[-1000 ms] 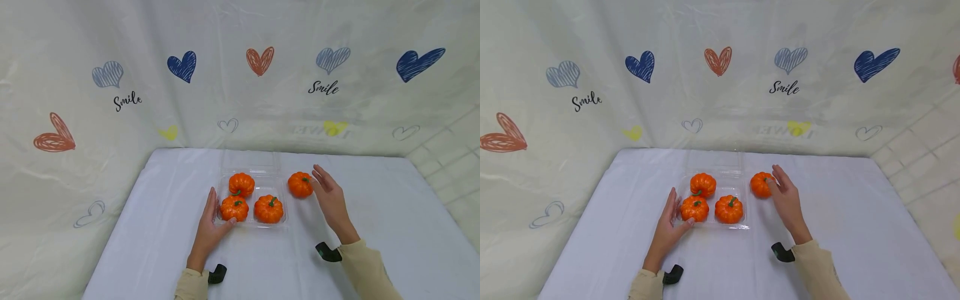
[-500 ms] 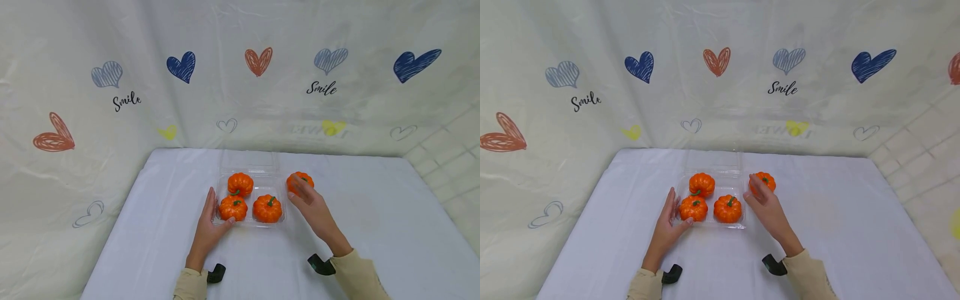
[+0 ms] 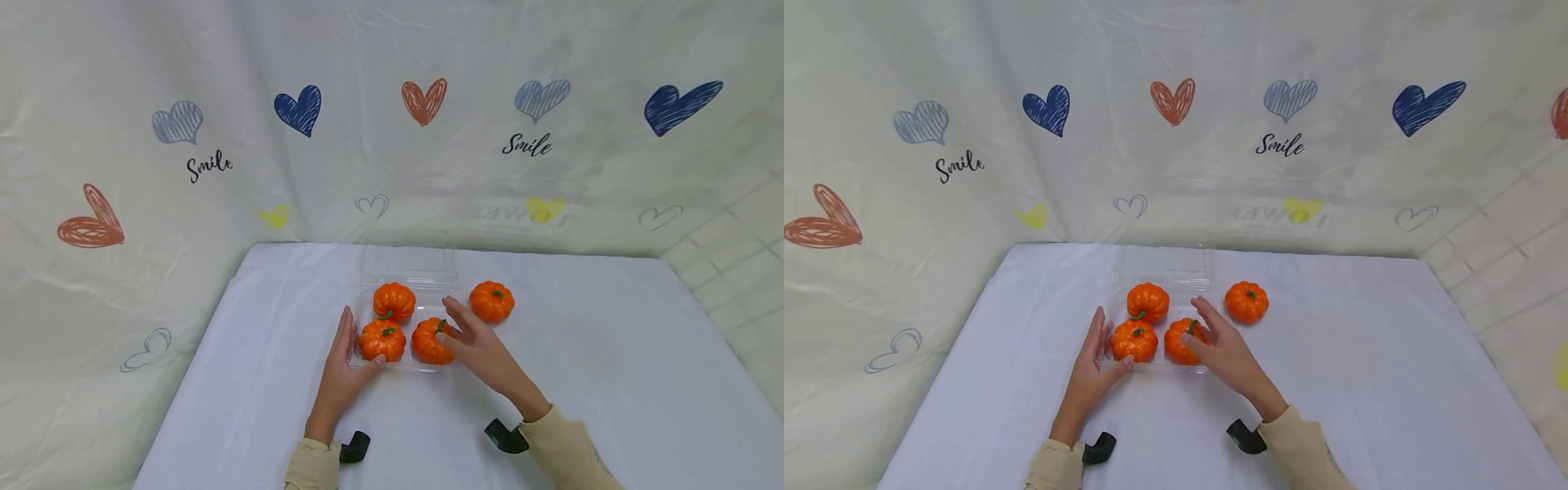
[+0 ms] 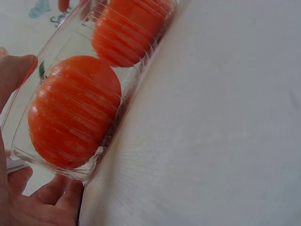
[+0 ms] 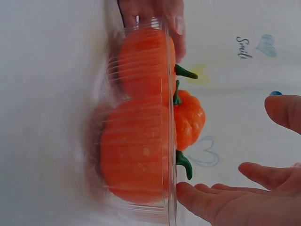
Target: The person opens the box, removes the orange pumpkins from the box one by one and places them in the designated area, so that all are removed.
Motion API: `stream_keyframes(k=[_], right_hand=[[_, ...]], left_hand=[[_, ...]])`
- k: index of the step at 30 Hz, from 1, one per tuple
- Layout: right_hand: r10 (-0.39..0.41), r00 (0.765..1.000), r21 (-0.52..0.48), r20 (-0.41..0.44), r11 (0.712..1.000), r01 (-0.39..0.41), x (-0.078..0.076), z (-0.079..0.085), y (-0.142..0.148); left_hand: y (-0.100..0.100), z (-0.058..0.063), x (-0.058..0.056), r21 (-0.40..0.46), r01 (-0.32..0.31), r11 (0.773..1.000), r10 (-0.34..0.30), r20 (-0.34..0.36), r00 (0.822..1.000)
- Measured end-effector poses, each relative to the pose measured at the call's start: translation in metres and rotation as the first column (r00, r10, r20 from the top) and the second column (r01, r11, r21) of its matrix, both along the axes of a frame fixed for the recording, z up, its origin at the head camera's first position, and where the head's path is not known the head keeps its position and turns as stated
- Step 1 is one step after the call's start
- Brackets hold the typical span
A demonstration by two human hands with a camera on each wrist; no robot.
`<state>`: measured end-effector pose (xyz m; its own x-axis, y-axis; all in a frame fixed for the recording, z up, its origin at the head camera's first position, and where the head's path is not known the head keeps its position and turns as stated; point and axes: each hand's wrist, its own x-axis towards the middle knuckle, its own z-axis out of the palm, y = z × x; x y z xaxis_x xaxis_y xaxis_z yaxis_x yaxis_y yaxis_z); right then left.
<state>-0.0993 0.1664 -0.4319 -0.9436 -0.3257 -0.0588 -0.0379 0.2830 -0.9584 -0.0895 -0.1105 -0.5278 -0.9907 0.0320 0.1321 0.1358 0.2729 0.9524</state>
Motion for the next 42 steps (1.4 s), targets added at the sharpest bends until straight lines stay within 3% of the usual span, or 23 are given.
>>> stream_keyframes(k=[4,11,18,24,32,42], right_hand=[[0.011,0.999,0.033,-0.039,0.999,-0.01,-0.002,-0.005,-0.005],[0.005,0.995,0.181,-0.099,0.983,0.013,-0.01,-0.011,-0.01],[0.048,0.997,0.278,-0.059,0.96,-0.03,-0.019,-0.018,-0.015],[0.088,0.993,0.37,-0.075,0.927,-0.054,-0.022,-0.021,-0.023],[0.096,0.989,0.388,-0.111,0.92,-0.046,-0.02,-0.022,-0.027],[0.038,0.991,0.392,-0.13,0.92,0.016,-0.017,-0.022,-0.028]], left_hand=[[0.0,-0.001,0.0,0.006,0.003,1.0,-0.003,0.004,1.0],[0.0,-0.004,-0.001,0.014,0.007,1.0,-0.007,-0.002,1.0],[-0.001,-0.005,-0.001,0.018,0.016,1.0,-0.016,-0.018,1.0],[-0.001,-0.004,-0.002,0.021,0.018,1.0,-0.018,-0.021,1.0],[0.0,-0.005,-0.003,0.027,0.022,0.999,-0.022,-0.022,1.0],[0.0,-0.003,-0.002,0.017,0.014,1.0,-0.013,-0.005,1.0]])
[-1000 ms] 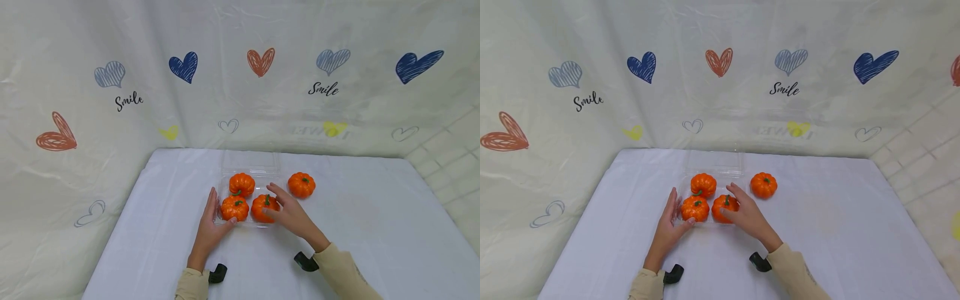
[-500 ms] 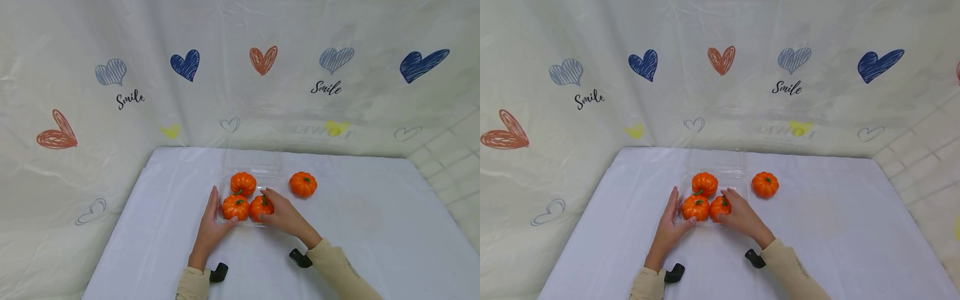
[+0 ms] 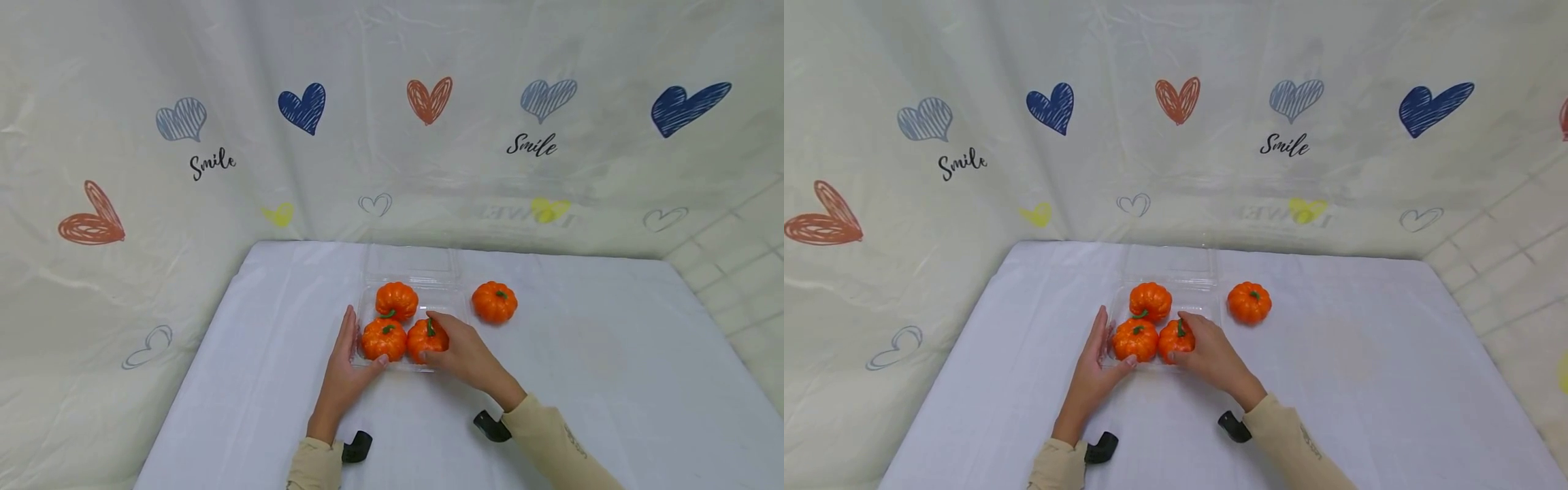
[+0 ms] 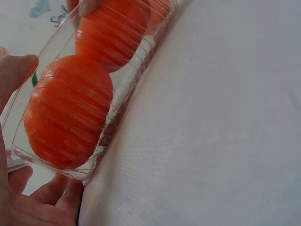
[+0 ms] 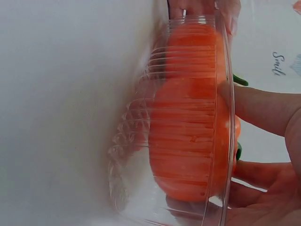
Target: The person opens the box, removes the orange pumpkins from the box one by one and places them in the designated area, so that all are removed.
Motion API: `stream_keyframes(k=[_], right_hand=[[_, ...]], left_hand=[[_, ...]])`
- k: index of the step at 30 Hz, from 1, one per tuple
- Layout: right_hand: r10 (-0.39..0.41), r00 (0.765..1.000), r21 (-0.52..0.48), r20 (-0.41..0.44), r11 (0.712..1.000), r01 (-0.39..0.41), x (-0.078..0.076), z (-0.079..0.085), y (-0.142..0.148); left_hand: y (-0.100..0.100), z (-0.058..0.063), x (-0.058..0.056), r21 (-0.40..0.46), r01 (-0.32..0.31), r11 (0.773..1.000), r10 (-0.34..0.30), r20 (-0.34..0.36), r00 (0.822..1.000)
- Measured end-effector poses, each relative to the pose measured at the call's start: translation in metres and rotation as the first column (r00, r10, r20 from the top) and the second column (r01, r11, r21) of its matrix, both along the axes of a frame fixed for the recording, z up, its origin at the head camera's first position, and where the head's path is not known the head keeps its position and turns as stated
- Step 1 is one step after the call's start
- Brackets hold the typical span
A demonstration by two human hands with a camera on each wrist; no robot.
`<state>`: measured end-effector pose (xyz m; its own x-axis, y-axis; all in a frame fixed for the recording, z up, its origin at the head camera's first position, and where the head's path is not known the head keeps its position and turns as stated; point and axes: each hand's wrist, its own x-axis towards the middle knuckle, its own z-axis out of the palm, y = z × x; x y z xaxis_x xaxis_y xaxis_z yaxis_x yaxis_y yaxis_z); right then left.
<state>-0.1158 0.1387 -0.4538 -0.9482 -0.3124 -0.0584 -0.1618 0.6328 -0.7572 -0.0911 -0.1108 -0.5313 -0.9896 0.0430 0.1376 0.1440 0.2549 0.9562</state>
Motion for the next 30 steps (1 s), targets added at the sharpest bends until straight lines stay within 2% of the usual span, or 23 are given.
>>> stream_keyframes(k=[5,14,24,30], right_hand=[[-0.004,0.999,-0.024,-0.035,1.0,0.003,0.004,-0.001,0.002],[0.002,0.987,-0.049,-0.16,0.999,-0.01,0.008,-0.001,0.008],[-0.06,0.967,-0.111,-0.247,0.993,0.033,0.011,0.003,0.023],[-0.111,0.958,-0.131,-0.264,0.988,0.079,0.015,0.006,0.038]], left_hand=[[0.0,-0.001,0.0,-0.008,-0.002,1.0,0.002,0.003,1.0],[0.0,-0.003,-0.001,-0.017,-0.009,1.0,0.009,-0.009,1.0],[0.0,-0.001,0.0,-0.03,-0.019,0.999,0.019,-0.008,1.0],[0.001,0.0,-0.001,-0.025,-0.01,1.0,0.01,-0.017,1.0]])
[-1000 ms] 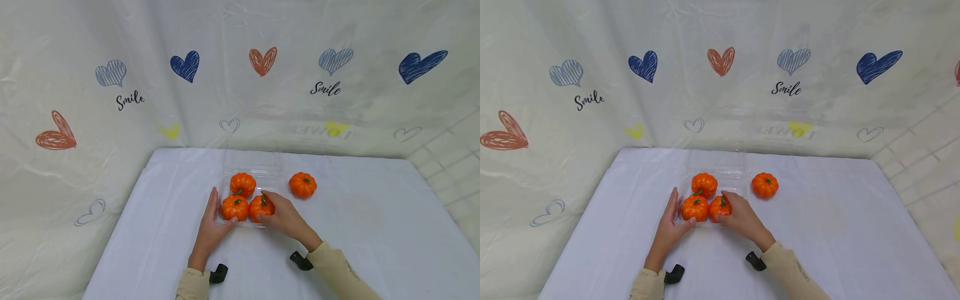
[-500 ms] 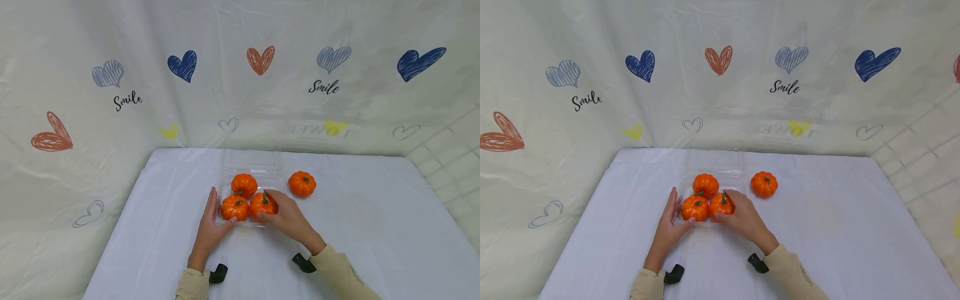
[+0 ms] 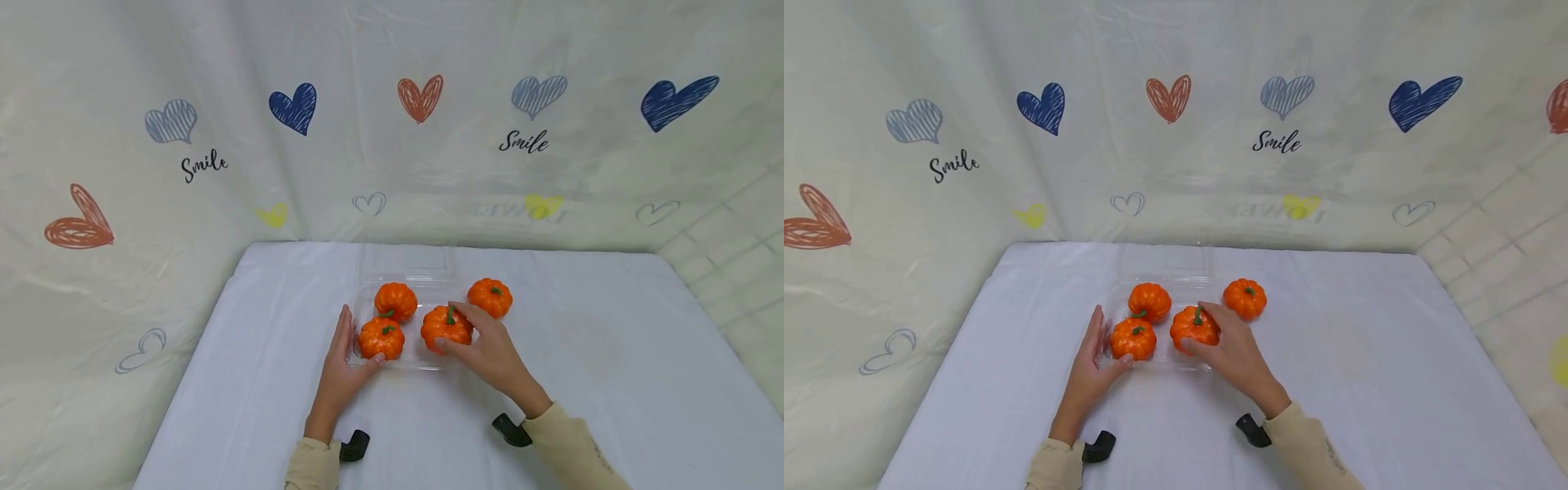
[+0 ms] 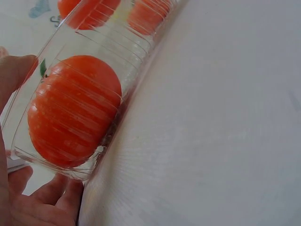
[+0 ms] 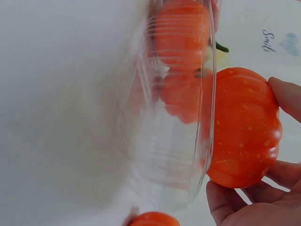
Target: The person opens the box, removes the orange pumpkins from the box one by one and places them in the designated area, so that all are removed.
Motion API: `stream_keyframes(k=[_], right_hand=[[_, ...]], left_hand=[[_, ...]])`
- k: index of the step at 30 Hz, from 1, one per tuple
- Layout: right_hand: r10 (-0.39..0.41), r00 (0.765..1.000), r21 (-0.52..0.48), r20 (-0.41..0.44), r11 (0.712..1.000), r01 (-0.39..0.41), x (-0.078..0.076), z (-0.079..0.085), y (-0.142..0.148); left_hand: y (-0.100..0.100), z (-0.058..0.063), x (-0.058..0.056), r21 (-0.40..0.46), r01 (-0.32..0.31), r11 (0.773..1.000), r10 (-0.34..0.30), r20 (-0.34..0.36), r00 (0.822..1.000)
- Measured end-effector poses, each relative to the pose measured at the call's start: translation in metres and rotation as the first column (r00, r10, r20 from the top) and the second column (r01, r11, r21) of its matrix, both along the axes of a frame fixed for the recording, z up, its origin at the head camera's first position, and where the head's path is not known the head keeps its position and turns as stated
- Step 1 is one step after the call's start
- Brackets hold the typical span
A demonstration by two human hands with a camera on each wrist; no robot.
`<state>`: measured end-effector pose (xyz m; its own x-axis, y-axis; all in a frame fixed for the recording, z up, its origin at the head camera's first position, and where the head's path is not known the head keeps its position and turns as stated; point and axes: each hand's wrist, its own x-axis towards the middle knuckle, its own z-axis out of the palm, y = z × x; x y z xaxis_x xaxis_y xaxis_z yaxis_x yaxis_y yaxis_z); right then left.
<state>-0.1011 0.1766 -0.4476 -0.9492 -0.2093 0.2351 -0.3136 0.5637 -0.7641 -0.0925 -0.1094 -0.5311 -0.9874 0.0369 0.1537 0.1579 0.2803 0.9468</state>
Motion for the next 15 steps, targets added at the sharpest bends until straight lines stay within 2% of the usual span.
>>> stream_keyframes(k=[15], right_hand=[[-0.082,0.996,0.011,0.023,0.997,0.082,0.016,0.006,0.037]], left_hand=[[-0.001,-0.001,0.001,0.003,0.007,1.0,-0.007,-0.001,1.0]])
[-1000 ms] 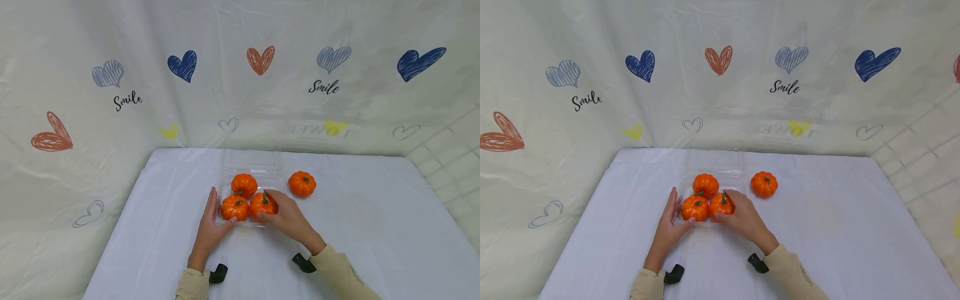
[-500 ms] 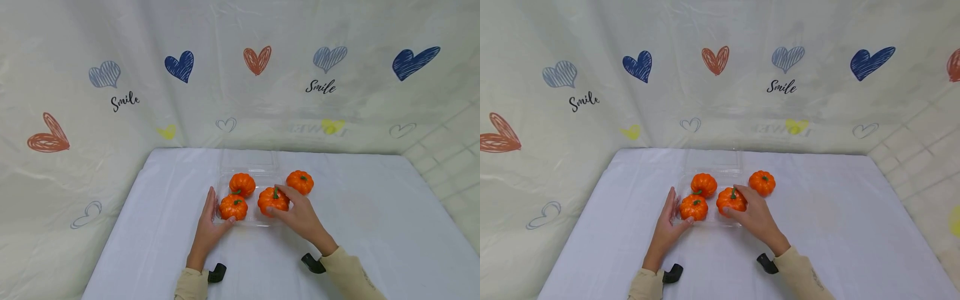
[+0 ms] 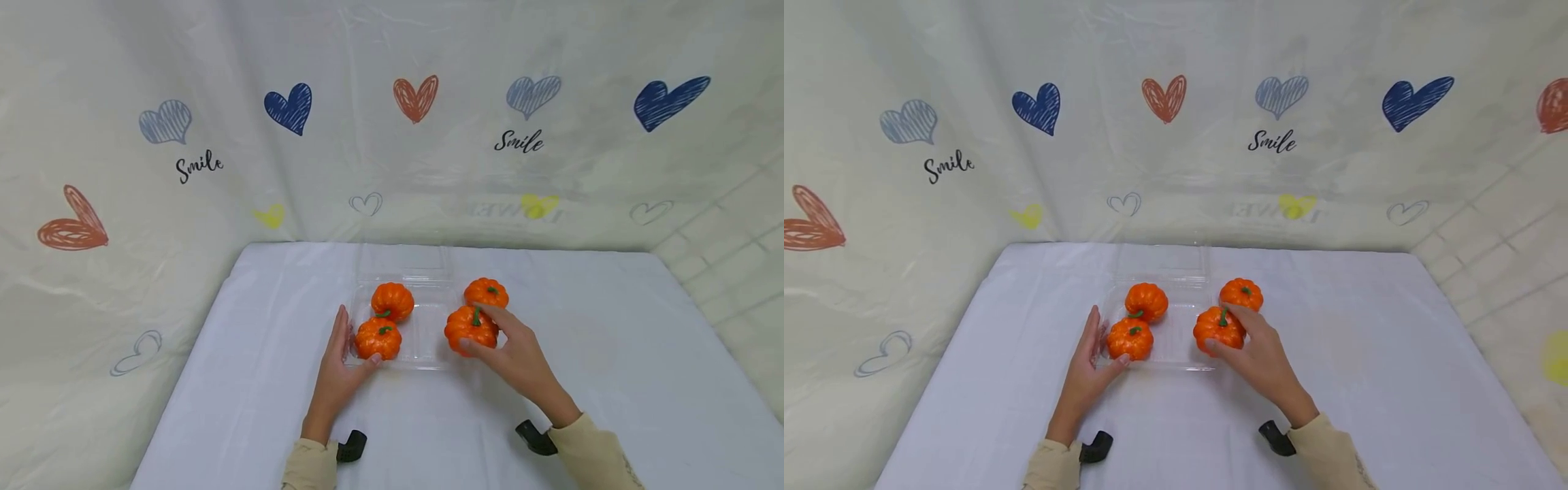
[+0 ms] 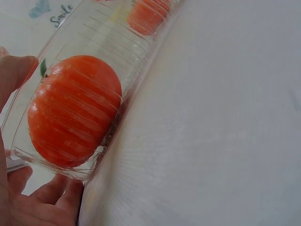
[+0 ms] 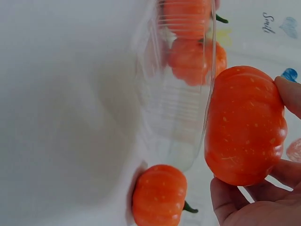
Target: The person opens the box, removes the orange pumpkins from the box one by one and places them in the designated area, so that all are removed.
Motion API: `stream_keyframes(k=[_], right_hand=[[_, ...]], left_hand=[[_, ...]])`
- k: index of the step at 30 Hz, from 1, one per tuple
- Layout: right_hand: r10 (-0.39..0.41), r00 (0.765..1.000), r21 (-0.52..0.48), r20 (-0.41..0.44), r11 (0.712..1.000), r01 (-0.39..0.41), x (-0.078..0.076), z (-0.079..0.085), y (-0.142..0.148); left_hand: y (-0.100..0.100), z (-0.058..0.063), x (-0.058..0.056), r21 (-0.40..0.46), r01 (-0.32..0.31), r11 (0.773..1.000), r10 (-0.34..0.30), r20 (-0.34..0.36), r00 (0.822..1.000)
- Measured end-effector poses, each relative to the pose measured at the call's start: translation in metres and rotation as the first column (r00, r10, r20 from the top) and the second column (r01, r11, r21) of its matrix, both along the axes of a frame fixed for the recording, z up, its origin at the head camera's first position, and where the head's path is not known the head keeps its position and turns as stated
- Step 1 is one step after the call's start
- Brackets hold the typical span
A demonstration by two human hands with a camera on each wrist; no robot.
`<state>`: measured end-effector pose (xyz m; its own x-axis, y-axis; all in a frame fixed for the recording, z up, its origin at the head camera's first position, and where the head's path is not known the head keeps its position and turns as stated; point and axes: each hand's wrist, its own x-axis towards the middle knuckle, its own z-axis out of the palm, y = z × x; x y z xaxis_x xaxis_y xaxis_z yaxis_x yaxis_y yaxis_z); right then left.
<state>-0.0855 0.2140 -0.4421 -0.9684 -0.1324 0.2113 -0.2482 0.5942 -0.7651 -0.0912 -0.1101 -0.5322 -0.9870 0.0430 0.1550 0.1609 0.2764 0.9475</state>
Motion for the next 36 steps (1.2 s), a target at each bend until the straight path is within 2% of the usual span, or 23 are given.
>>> stream_keyframes(k=[7,13,18,26,36], right_hand=[[-0.031,1.0,0.024,-0.003,0.999,0.031,0.004,-0.002,0.013],[-0.054,0.998,0.026,0.031,0.998,0.054,0.005,-0.002,0.024],[-0.058,0.997,0.03,0.041,0.998,0.057,0.005,-0.008,0.032],[-0.058,0.992,0.07,0.108,0.996,0.05,0.006,-0.02,0.037],[-0.038,0.998,0.09,0.054,0.995,0.033,0.003,-0.031,0.042]], left_hand=[[-0.003,-0.002,0.0,-0.002,-0.011,1.0,0.011,0.004,1.0],[-0.003,-0.003,0.0,-0.003,-0.011,1.0,0.011,0.0,1.0],[-0.004,-0.003,0.0,-0.002,-0.011,1.0,0.011,-0.001,1.0],[-0.002,-0.004,-0.001,0.014,0.004,1.0,-0.004,-0.006,1.0],[-0.001,-0.003,-0.001,0.016,0.006,1.0,-0.005,-0.012,1.0]])
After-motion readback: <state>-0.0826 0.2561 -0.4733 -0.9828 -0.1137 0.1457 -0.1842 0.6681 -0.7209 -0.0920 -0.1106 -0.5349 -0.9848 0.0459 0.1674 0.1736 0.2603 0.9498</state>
